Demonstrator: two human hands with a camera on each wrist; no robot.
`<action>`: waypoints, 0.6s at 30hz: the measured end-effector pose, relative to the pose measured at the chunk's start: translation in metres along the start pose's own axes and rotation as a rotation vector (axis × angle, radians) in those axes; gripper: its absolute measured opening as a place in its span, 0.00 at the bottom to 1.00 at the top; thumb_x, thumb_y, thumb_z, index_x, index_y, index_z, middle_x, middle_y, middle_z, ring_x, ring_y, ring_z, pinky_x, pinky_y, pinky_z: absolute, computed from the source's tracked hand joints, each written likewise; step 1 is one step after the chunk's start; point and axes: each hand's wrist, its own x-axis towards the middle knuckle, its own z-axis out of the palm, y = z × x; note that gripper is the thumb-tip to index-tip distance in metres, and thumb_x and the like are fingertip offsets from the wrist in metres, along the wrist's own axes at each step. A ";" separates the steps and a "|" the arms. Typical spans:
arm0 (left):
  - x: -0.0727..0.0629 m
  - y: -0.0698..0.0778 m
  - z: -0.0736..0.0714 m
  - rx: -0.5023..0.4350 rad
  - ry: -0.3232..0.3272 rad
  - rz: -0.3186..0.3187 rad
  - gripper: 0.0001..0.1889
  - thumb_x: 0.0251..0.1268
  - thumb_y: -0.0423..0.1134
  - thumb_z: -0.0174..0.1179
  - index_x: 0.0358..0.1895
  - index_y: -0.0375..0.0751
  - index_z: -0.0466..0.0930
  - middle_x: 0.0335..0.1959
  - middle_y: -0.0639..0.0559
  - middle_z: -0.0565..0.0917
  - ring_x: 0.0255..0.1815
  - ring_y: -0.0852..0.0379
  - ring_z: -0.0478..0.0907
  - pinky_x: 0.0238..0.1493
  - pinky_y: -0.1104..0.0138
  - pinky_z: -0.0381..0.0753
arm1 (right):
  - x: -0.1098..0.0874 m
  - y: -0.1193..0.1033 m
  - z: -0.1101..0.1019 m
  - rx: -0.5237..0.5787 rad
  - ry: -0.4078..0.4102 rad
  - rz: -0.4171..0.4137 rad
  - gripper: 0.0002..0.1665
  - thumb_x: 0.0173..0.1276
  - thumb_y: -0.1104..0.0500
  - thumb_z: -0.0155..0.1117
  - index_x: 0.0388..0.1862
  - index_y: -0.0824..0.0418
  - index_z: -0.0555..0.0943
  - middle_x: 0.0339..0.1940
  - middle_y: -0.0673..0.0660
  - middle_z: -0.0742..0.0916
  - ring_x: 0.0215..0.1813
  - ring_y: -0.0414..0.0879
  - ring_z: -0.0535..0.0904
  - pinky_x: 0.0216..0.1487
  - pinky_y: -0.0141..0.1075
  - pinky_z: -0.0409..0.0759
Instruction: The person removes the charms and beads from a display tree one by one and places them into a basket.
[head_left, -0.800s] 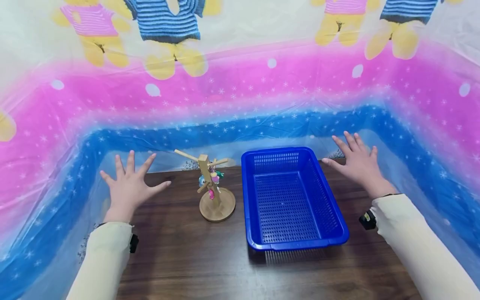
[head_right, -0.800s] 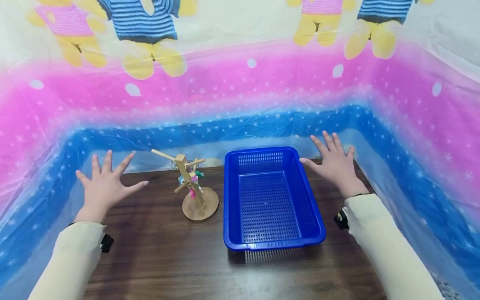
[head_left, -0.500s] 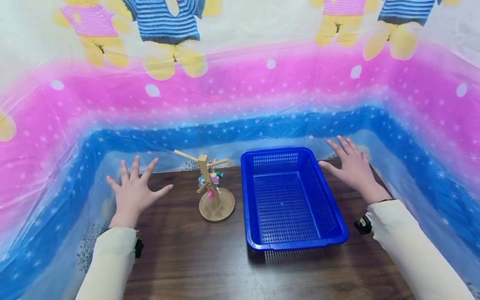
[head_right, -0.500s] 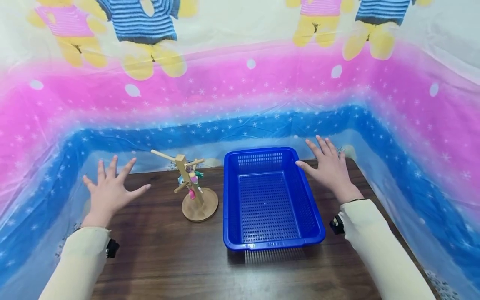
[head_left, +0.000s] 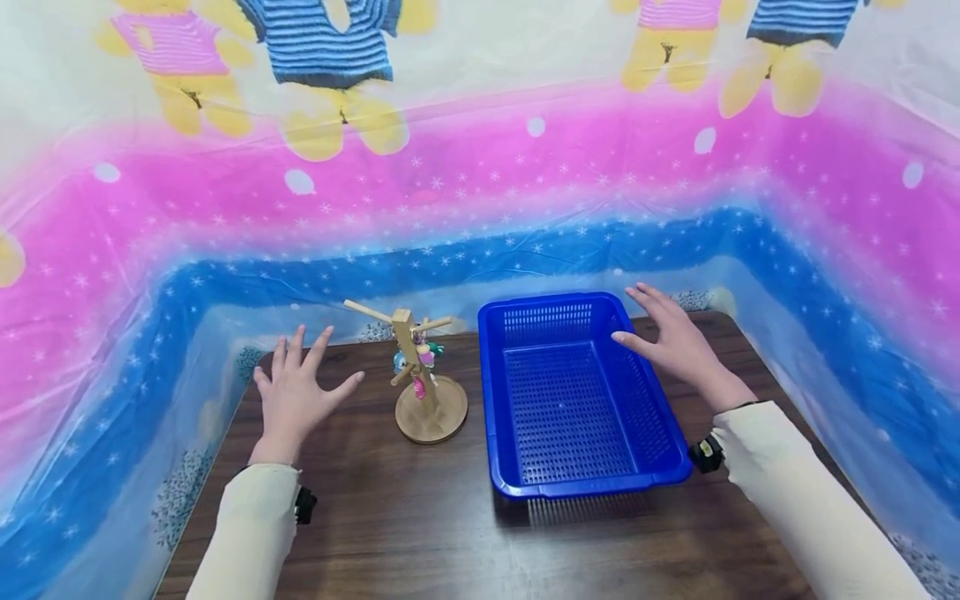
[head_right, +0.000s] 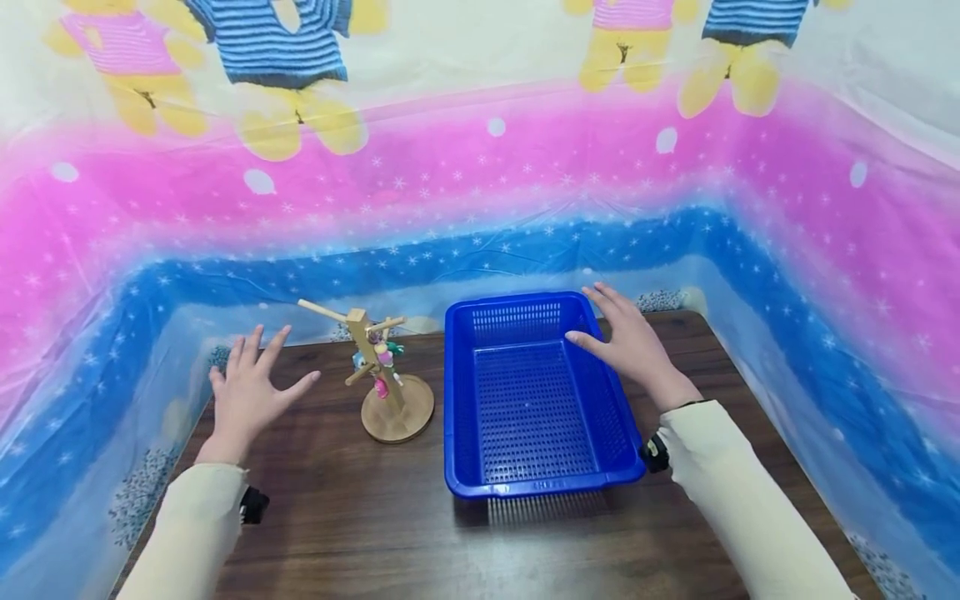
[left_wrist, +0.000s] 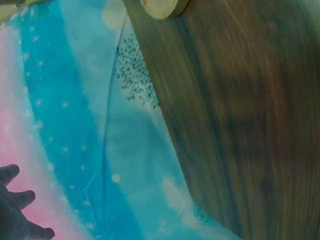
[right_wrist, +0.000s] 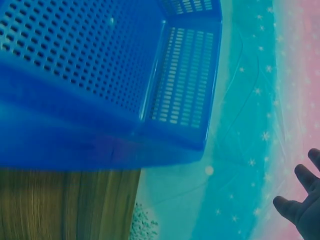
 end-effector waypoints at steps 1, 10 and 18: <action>0.000 0.001 0.003 -0.024 0.005 -0.005 0.46 0.64 0.61 0.64 0.82 0.54 0.55 0.84 0.33 0.52 0.84 0.26 0.44 0.73 0.17 0.42 | 0.001 -0.002 0.002 0.008 -0.005 -0.003 0.48 0.74 0.41 0.65 0.83 0.57 0.56 0.85 0.66 0.59 0.84 0.70 0.50 0.79 0.74 0.53; 0.001 0.017 0.015 -0.320 0.089 0.004 0.40 0.68 0.46 0.66 0.80 0.42 0.59 0.81 0.31 0.57 0.82 0.26 0.50 0.79 0.26 0.48 | 0.010 -0.021 0.016 0.090 -0.025 -0.033 0.49 0.72 0.43 0.67 0.83 0.56 0.57 0.83 0.66 0.64 0.82 0.68 0.58 0.79 0.70 0.62; 0.004 0.032 0.011 -0.458 0.080 -0.024 0.39 0.71 0.43 0.64 0.81 0.42 0.57 0.82 0.33 0.57 0.83 0.30 0.52 0.81 0.33 0.55 | 0.017 -0.041 0.027 0.144 -0.050 -0.056 0.46 0.71 0.48 0.70 0.81 0.59 0.61 0.81 0.66 0.67 0.81 0.67 0.61 0.79 0.68 0.64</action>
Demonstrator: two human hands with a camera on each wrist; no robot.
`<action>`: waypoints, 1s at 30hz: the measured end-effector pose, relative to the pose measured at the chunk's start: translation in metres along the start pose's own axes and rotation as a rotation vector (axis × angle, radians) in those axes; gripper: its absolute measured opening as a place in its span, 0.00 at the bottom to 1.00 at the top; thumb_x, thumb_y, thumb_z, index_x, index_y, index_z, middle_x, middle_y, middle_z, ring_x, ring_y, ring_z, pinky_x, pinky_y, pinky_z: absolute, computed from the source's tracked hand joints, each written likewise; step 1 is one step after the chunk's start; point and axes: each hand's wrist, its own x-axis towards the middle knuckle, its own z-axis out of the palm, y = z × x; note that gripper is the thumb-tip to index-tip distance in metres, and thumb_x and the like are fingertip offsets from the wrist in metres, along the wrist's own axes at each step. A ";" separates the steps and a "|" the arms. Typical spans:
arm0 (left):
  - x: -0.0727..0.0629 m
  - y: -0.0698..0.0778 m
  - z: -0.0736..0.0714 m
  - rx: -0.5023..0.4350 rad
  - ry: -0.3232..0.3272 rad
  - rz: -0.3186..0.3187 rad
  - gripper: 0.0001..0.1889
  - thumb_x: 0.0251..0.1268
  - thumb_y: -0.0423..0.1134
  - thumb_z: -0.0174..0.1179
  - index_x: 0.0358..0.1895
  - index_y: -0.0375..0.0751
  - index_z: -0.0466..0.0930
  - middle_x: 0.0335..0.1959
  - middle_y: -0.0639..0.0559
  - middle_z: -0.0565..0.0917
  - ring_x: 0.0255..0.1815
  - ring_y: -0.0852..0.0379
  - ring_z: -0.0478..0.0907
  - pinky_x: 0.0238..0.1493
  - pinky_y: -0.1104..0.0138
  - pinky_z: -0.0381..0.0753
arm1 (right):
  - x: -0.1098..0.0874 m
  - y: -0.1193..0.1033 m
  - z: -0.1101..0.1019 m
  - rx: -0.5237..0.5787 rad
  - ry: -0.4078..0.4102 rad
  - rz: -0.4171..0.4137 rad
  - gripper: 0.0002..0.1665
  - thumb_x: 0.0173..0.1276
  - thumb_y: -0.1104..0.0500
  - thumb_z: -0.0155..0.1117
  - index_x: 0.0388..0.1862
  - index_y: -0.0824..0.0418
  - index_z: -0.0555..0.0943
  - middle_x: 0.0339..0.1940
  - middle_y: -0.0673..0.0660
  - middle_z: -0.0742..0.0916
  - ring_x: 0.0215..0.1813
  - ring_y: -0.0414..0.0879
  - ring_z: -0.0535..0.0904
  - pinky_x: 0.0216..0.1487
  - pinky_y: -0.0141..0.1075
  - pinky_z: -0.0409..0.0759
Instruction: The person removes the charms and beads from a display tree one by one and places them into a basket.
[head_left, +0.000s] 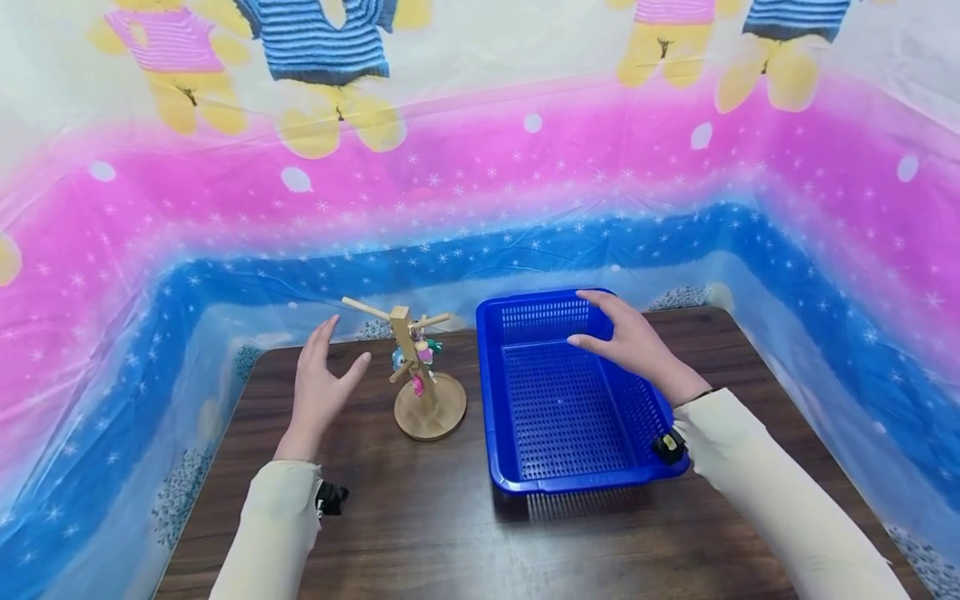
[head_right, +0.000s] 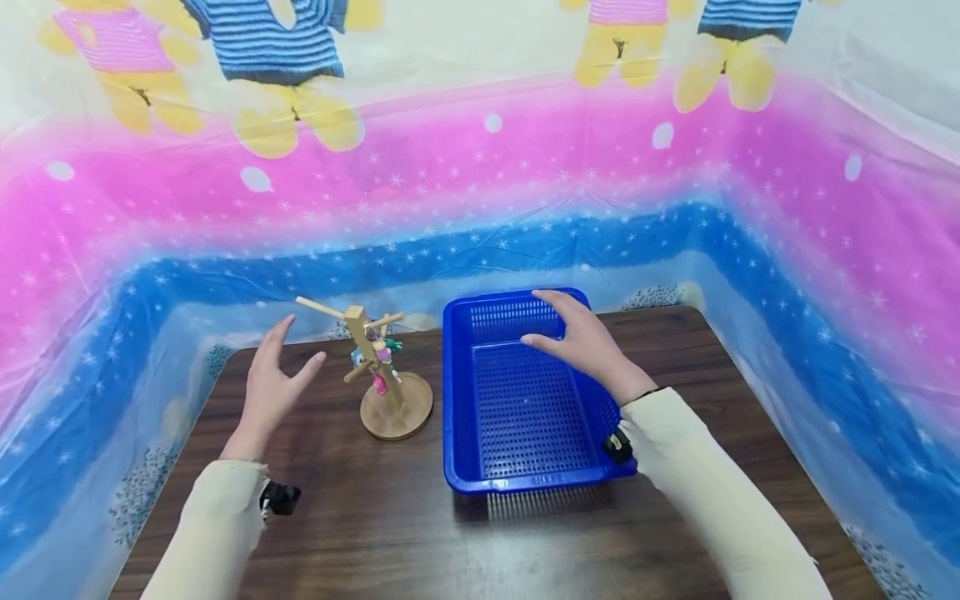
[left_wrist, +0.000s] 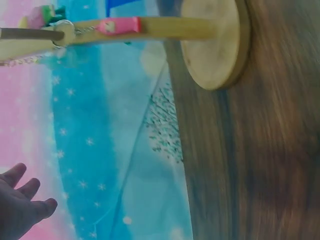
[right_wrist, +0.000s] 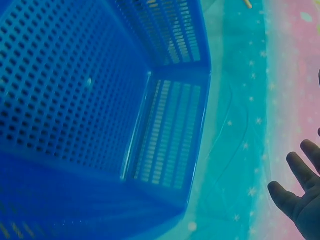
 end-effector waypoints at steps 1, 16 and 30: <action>0.001 0.002 0.000 -0.014 0.002 -0.010 0.39 0.71 0.43 0.63 0.81 0.42 0.57 0.82 0.33 0.58 0.83 0.31 0.52 0.82 0.34 0.55 | 0.001 -0.002 0.002 0.006 -0.002 -0.001 0.46 0.71 0.49 0.71 0.81 0.59 0.62 0.81 0.66 0.68 0.81 0.67 0.62 0.79 0.67 0.65; 0.018 0.028 -0.007 -0.356 0.041 -0.121 0.33 0.76 0.40 0.60 0.79 0.39 0.60 0.76 0.34 0.69 0.78 0.39 0.67 0.80 0.46 0.69 | 0.022 -0.039 0.028 0.128 -0.043 -0.023 0.37 0.73 0.50 0.69 0.77 0.58 0.69 0.75 0.64 0.75 0.73 0.61 0.73 0.72 0.62 0.76; 0.034 0.038 -0.004 -0.520 0.120 -0.239 0.27 0.76 0.40 0.60 0.74 0.40 0.71 0.57 0.55 0.83 0.50 0.77 0.75 0.56 0.84 0.77 | 0.048 -0.073 0.060 0.295 -0.090 0.036 0.29 0.76 0.50 0.65 0.72 0.59 0.75 0.70 0.62 0.81 0.70 0.57 0.78 0.71 0.55 0.81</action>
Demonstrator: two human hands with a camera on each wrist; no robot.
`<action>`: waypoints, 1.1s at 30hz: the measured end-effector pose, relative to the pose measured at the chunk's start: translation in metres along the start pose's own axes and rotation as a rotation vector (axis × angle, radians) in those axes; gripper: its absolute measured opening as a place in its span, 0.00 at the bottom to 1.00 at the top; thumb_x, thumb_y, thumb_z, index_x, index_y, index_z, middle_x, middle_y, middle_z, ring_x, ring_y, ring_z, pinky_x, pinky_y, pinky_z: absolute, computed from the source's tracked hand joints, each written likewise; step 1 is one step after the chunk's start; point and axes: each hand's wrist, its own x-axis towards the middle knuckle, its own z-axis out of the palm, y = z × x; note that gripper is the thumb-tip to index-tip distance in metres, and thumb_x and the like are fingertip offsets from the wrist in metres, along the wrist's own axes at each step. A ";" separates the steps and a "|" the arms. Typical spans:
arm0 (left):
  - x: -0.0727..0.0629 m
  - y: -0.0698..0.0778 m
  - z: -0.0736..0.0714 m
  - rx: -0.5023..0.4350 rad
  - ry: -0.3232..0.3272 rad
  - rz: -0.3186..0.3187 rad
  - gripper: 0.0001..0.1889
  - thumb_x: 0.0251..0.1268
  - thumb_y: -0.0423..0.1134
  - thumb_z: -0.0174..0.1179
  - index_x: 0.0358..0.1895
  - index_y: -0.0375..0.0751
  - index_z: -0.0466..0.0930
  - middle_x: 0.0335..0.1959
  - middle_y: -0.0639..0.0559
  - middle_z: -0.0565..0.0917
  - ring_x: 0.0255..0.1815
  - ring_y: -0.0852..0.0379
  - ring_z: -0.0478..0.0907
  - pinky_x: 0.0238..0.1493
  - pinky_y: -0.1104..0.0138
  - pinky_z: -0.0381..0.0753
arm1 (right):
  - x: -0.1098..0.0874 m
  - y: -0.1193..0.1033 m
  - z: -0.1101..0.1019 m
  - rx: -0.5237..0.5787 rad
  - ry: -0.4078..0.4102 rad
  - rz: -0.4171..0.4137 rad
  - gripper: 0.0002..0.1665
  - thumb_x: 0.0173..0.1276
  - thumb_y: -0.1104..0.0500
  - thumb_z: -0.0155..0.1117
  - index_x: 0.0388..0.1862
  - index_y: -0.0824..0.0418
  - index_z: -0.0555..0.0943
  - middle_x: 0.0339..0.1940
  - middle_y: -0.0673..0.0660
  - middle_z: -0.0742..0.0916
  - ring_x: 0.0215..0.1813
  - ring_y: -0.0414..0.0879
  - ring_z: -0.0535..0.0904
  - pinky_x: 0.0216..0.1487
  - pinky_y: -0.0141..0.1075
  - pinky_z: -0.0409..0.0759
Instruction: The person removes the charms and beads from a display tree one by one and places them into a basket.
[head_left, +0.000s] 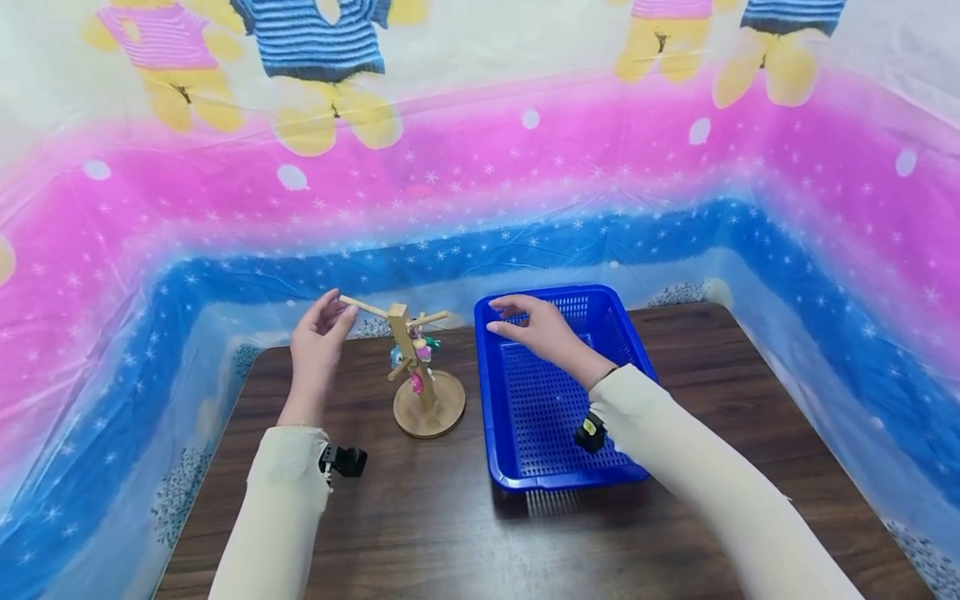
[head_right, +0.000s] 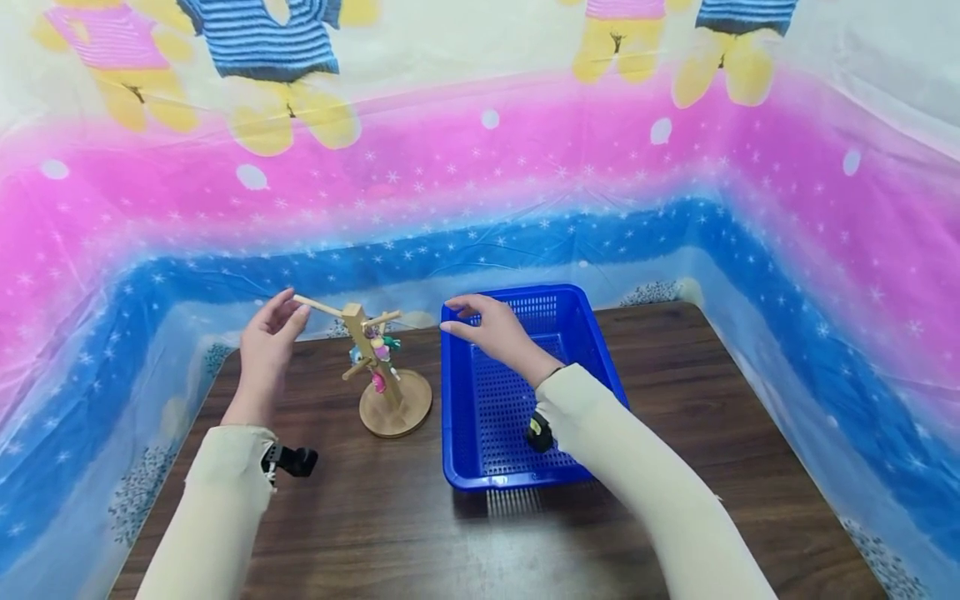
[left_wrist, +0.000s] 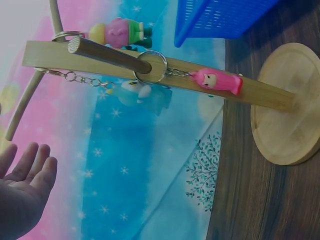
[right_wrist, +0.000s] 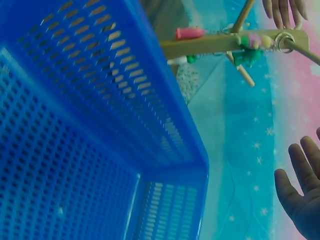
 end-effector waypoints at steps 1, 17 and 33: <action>0.000 0.000 0.000 -0.014 0.006 -0.003 0.26 0.76 0.40 0.61 0.74 0.40 0.71 0.52 0.62 0.83 0.49 0.77 0.75 0.54 0.85 0.76 | 0.002 -0.001 0.002 0.016 -0.001 0.006 0.29 0.76 0.50 0.64 0.71 0.59 0.76 0.69 0.62 0.82 0.69 0.57 0.79 0.70 0.54 0.82; 0.009 0.002 0.006 -0.238 -0.022 -0.067 0.25 0.75 0.38 0.61 0.71 0.33 0.73 0.35 0.73 0.86 0.39 0.77 0.84 0.59 0.76 0.86 | 0.028 -0.014 0.033 0.124 -0.009 0.030 0.23 0.78 0.53 0.62 0.68 0.59 0.79 0.68 0.59 0.83 0.69 0.55 0.79 0.70 0.50 0.81; 0.014 -0.001 0.015 -0.498 -0.020 -0.171 0.11 0.75 0.32 0.59 0.33 0.51 0.85 0.27 0.62 0.89 0.31 0.69 0.89 0.40 0.79 0.89 | 0.040 -0.023 0.064 0.230 0.003 0.101 0.19 0.76 0.55 0.65 0.58 0.65 0.84 0.57 0.62 0.88 0.55 0.52 0.83 0.52 0.36 0.85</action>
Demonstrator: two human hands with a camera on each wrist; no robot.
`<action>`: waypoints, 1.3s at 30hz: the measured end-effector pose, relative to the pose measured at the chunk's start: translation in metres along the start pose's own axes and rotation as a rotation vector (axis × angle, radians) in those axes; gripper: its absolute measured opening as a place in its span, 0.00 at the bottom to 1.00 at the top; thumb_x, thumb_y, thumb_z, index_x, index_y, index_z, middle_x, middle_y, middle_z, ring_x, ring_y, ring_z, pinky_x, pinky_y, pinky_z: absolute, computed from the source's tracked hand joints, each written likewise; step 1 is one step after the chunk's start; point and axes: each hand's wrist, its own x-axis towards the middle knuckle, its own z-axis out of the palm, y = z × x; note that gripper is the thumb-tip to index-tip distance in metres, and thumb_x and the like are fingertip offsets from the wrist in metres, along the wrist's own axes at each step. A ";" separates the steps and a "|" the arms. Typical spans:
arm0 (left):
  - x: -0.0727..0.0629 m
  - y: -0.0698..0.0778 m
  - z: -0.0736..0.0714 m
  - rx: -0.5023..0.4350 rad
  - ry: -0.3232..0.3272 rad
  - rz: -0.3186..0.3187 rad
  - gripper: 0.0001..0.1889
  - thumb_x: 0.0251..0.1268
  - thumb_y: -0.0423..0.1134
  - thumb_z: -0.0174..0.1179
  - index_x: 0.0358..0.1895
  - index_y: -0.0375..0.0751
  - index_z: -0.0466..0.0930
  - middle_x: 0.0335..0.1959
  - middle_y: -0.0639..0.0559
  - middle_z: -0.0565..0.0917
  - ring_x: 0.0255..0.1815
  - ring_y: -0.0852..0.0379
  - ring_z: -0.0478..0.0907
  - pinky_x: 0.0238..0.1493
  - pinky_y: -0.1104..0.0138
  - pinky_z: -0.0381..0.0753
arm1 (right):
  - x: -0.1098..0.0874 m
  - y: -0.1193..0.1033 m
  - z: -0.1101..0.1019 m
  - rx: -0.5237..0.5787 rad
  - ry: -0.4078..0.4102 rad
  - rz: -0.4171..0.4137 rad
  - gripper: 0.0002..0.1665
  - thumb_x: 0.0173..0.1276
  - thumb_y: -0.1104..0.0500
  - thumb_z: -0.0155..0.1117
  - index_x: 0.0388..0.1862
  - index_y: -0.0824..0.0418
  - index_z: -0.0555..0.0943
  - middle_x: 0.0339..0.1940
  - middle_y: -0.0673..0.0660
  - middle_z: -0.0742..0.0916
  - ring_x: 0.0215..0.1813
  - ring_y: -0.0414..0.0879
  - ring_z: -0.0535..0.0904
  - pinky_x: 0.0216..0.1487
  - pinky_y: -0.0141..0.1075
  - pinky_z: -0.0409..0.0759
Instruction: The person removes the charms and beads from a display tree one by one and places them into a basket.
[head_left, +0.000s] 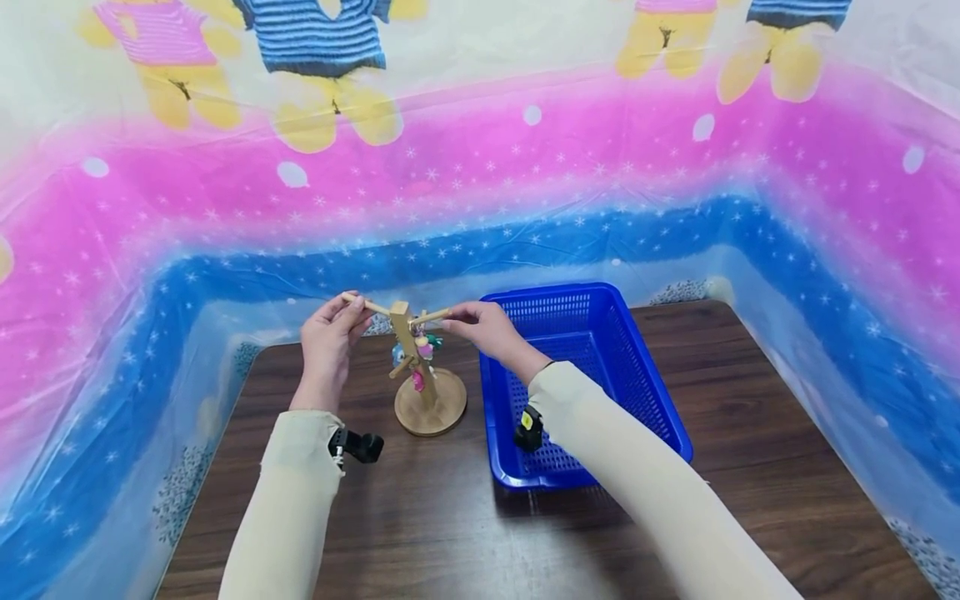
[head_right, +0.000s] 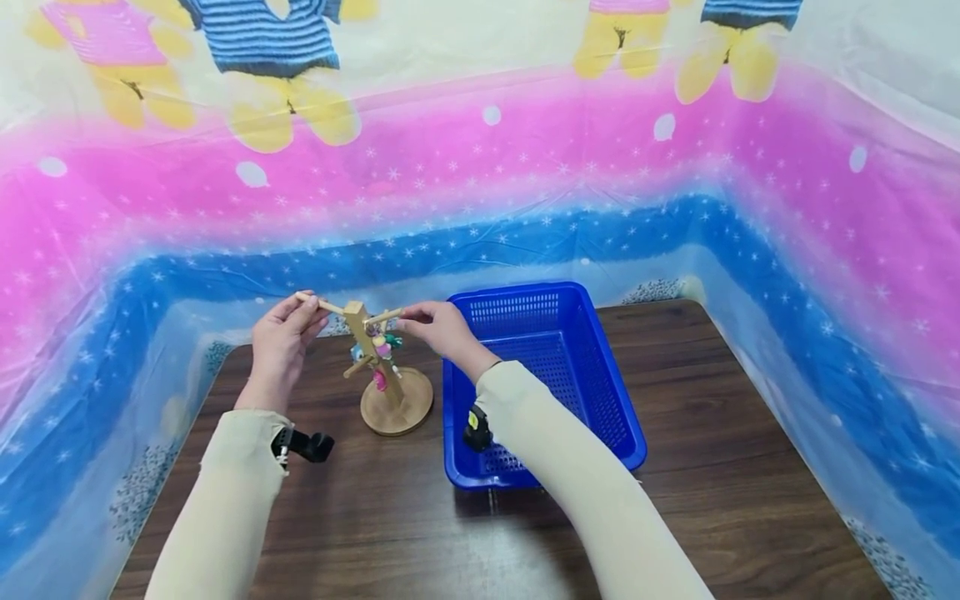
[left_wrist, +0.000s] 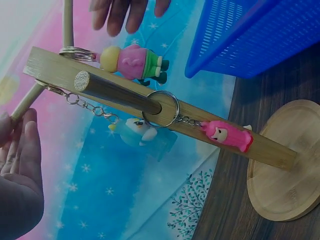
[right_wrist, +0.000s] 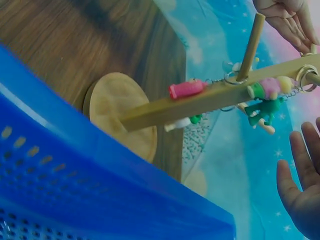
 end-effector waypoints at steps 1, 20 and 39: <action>0.000 0.000 0.000 -0.008 0.005 -0.004 0.11 0.74 0.32 0.59 0.34 0.50 0.85 0.27 0.61 0.89 0.31 0.69 0.89 0.40 0.79 0.89 | 0.001 0.000 0.002 0.004 0.005 0.008 0.18 0.76 0.54 0.65 0.57 0.65 0.85 0.56 0.62 0.88 0.53 0.51 0.82 0.50 0.34 0.84; 0.001 0.004 0.002 0.019 -0.010 -0.012 0.10 0.74 0.32 0.60 0.34 0.50 0.85 0.28 0.61 0.90 0.33 0.69 0.89 0.42 0.77 0.90 | 0.016 -0.003 0.023 0.191 0.017 0.161 0.18 0.73 0.53 0.68 0.55 0.62 0.87 0.59 0.61 0.87 0.54 0.47 0.82 0.51 0.35 0.85; -0.001 0.003 -0.003 0.030 -0.016 -0.011 0.12 0.75 0.32 0.59 0.32 0.52 0.86 0.28 0.61 0.89 0.31 0.69 0.89 0.41 0.78 0.89 | 0.019 -0.007 0.037 0.266 0.079 0.212 0.15 0.71 0.57 0.70 0.51 0.63 0.88 0.53 0.60 0.91 0.46 0.41 0.84 0.37 0.25 0.77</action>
